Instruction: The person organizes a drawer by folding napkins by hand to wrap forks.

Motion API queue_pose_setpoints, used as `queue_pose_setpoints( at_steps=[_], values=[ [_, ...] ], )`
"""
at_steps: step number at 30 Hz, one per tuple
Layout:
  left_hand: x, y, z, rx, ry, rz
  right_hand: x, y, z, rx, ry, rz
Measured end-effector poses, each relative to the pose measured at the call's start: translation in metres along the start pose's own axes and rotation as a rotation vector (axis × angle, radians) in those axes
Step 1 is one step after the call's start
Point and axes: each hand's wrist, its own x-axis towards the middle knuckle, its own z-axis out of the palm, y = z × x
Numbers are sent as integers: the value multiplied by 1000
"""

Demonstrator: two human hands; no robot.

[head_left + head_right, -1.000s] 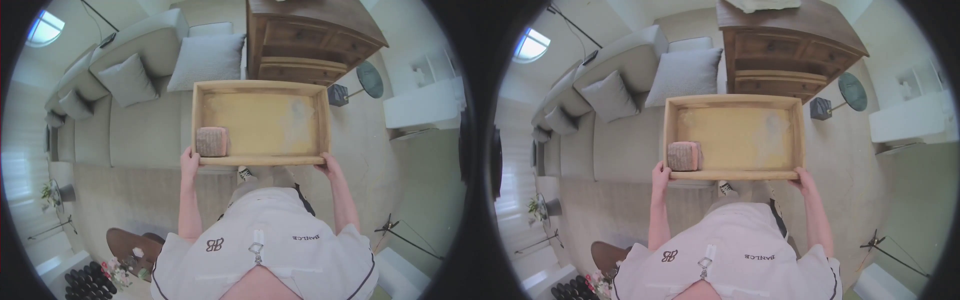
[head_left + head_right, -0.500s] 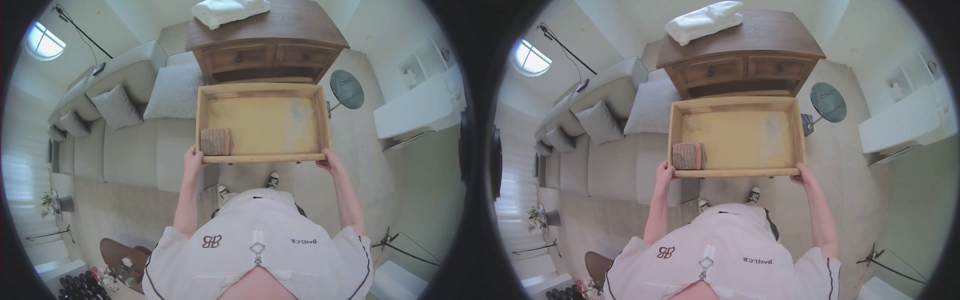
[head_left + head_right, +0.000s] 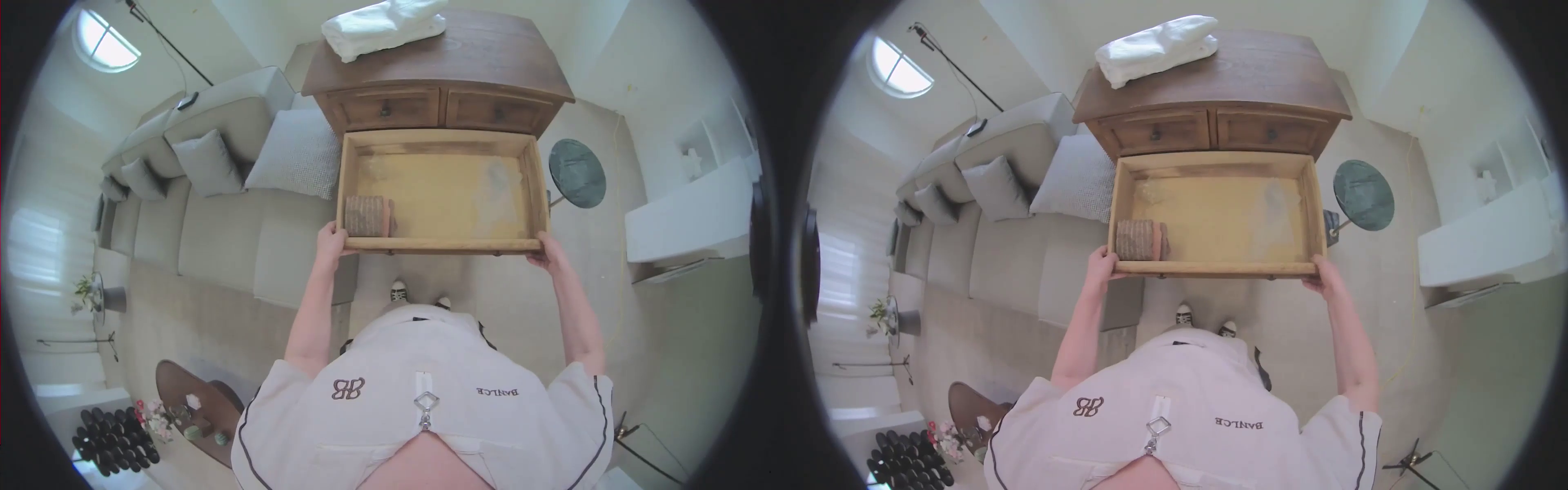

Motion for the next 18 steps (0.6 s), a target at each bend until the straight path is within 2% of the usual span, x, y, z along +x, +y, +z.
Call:
queue_pose_setpoints(
  at_steps=[18],
  values=[
    [35, -9, 5, 16, -28, 15, 14, 7, 4, 80, 25, -6]
  ],
)
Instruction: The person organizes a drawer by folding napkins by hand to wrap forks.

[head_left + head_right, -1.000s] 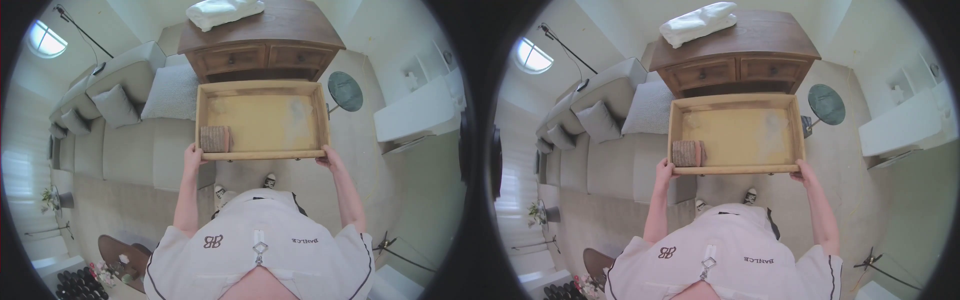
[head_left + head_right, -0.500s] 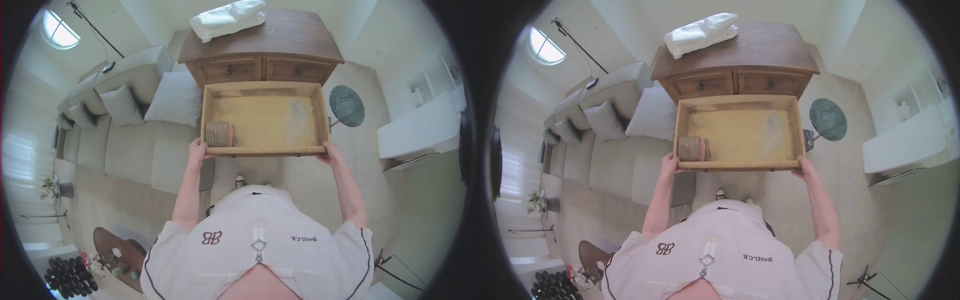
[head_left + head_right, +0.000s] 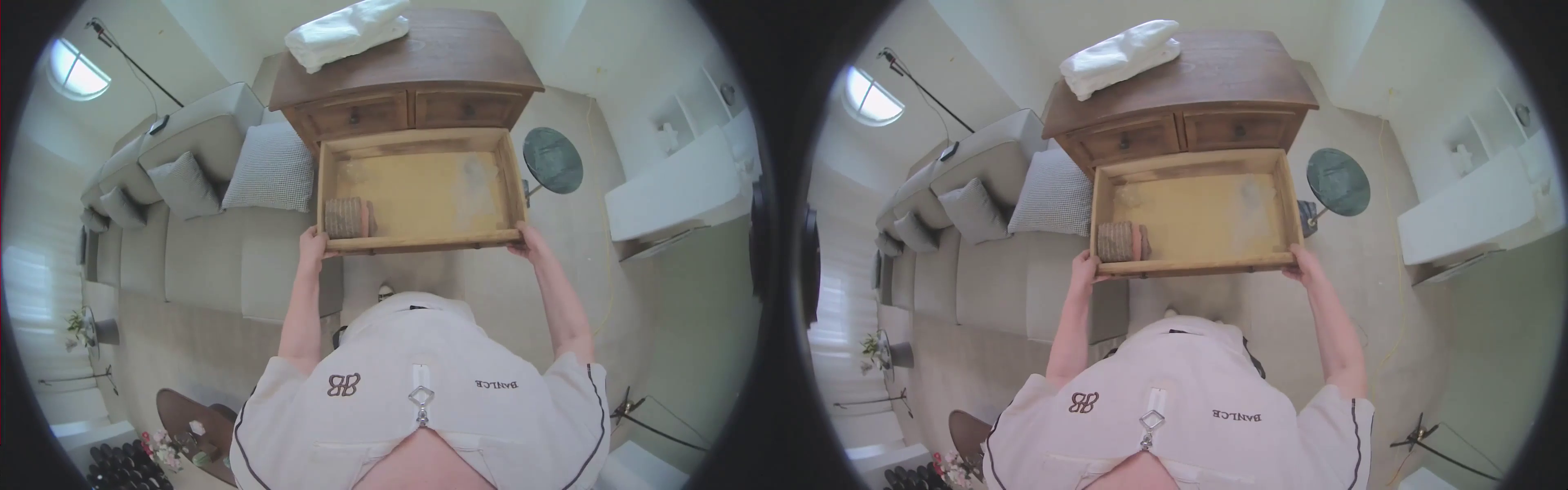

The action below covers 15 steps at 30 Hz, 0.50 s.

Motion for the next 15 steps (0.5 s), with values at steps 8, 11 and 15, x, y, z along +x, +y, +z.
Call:
queue_pose_setpoints(
  at_steps=[8, 11, 15],
  values=[
    [4, -5, 5, -27, 1, 2, 15, 8, -6, 10, 15, 4],
    [-3, 3, 4, -15, 6, -8, 12, 4, -2, 21, 22, 8],
    [6, -5, 5, -16, 4, -22, 22, 8, -5, 28, 29, 4]
  ],
)
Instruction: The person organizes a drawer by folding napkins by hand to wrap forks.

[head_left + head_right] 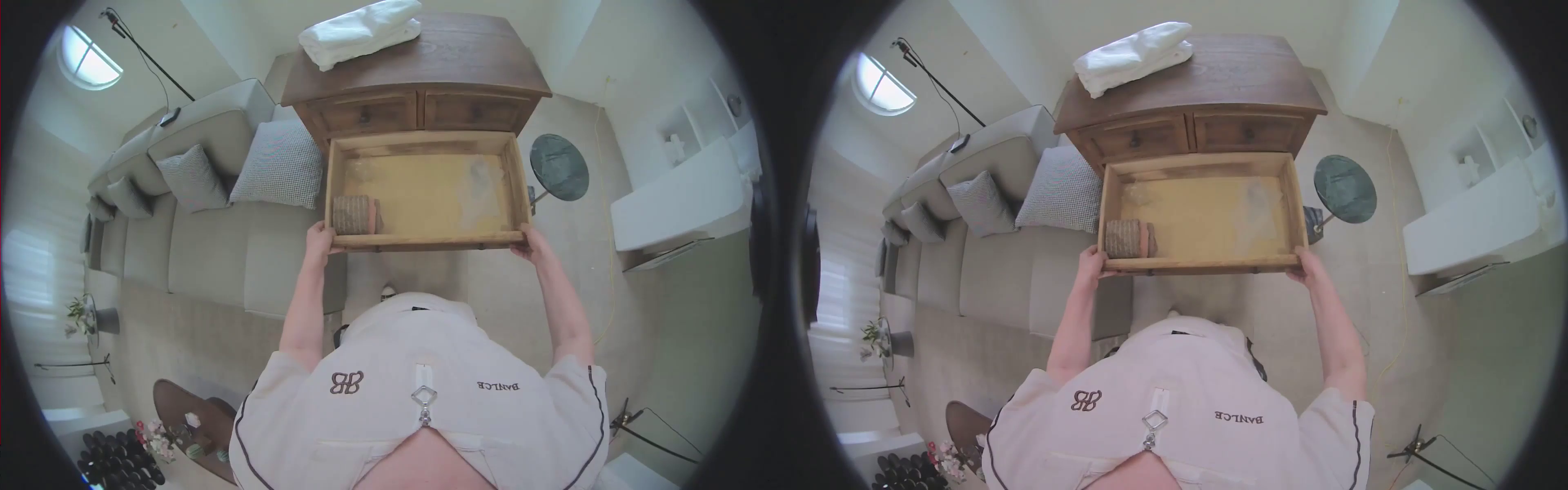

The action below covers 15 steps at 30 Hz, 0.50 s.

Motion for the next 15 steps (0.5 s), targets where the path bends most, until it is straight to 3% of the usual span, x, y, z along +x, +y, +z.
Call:
queue_pose_setpoints(
  at_steps=[15],
  values=[
    [-10, 12, -4, 41, 6, 13, -17, -12, 1, -35, 4, 39]
  ],
)
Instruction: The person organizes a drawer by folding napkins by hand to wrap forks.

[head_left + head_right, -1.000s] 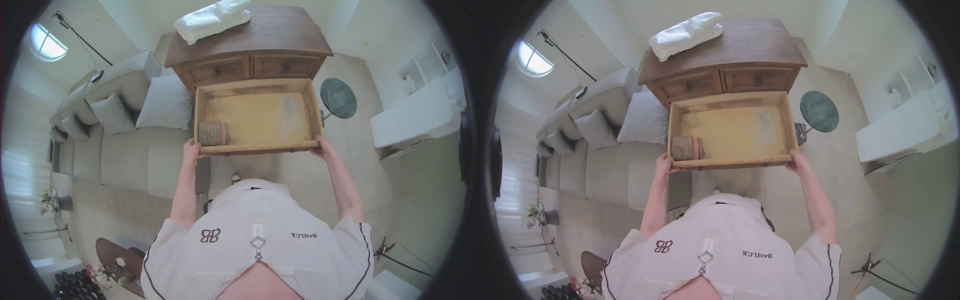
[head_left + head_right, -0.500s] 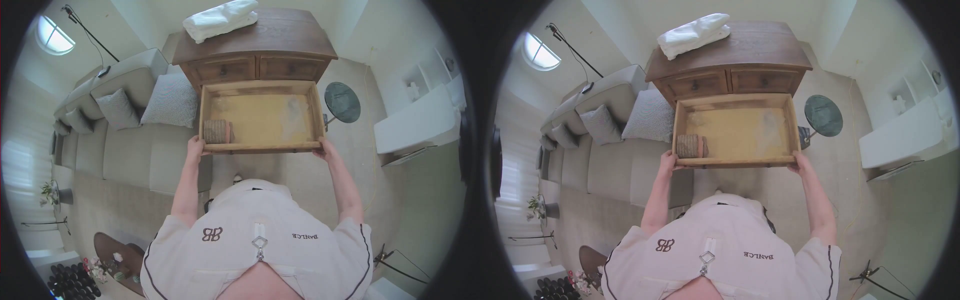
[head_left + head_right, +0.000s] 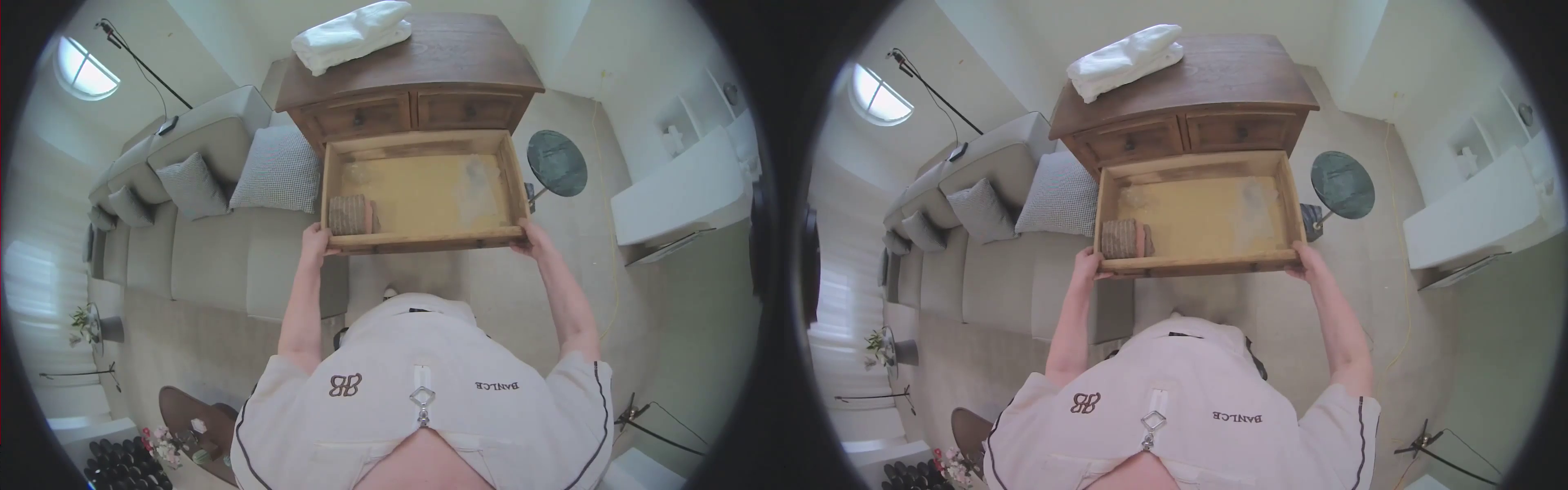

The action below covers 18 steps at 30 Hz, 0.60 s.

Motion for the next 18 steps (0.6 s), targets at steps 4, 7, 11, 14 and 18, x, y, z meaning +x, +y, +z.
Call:
queue_pose_setpoints(
  at_steps=[4, 7, 11, 14, 18],
  values=[
    [-4, 1, 1, -9, 5, -2, 7, 4, -2, -1, -8, -3],
    [1, -3, 2, 0, 2, -11, 7, 3, -4, -3, -4, -6],
    [10, -2, 2, 20, 8, -23, 17, 5, -2, 4, -23, -13],
    [12, 1, 4, 13, 25, -8, 18, 5, -3, 13, -32, 2],
    [16, 6, -3, 19, 25, 6, 15, 2, 2, -15, -49, 17]
  ],
)
